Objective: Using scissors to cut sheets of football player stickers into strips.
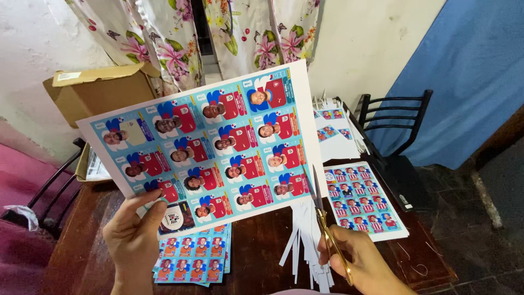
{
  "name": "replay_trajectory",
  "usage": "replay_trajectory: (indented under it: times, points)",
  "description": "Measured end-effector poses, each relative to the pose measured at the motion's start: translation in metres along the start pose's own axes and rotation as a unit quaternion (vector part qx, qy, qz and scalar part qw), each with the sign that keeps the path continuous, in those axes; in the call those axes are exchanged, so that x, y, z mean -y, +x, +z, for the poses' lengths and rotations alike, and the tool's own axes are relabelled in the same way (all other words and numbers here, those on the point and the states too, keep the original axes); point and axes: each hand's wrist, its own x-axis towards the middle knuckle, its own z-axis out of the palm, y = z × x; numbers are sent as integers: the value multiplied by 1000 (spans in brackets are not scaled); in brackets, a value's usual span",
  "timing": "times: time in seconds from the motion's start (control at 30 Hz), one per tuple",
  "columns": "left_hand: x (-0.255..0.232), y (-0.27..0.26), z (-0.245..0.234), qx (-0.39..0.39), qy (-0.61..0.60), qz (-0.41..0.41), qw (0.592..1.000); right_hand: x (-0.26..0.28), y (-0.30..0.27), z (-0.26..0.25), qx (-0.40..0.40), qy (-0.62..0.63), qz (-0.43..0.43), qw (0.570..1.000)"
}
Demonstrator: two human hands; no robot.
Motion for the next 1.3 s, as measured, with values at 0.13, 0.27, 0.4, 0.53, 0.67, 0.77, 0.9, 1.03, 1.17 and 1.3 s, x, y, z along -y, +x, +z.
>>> replay_trajectory:
  times: [0.13,0.27,0.4,0.53,0.67,0.77,0.9,1.03,1.17,1.3]
  points:
    - [-2,-3,0,6,-21,9,1000,0,-3,-2,20,6,-22,1000]
    - [-4,-5,0,7,-21,-2,1000,5,-6,-1,22,1,-29,999]
    - [-6,-7,0,6,-27,-14,1000,7,-7,-2,16,-3,-12,1000]
    - [-7,-8,-2,2,-20,-13,1000,9,-9,-1,22,-10,-32,999]
    - [-8,-9,-2,-4,-22,-12,1000,8,-9,-1,19,-5,-14,1000]
    - [-9,-10,-2,-5,-19,-9,1000,6,-10,0,14,-14,-17,1000]
    - [-8,-9,-3,-4,-5,-1,1000,-7,-10,-2,10,-6,-30,999]
    - [-7,-9,-2,-3,-12,-1,1000,-21,-11,-4,6,13,-56,998]
    - [-6,-7,0,-3,-13,-11,1000,-28,-9,-3,-2,28,-37,999]
    - [-1,-6,-2,0,-25,-13,1000,-40,-8,-2,-19,23,-62,998]
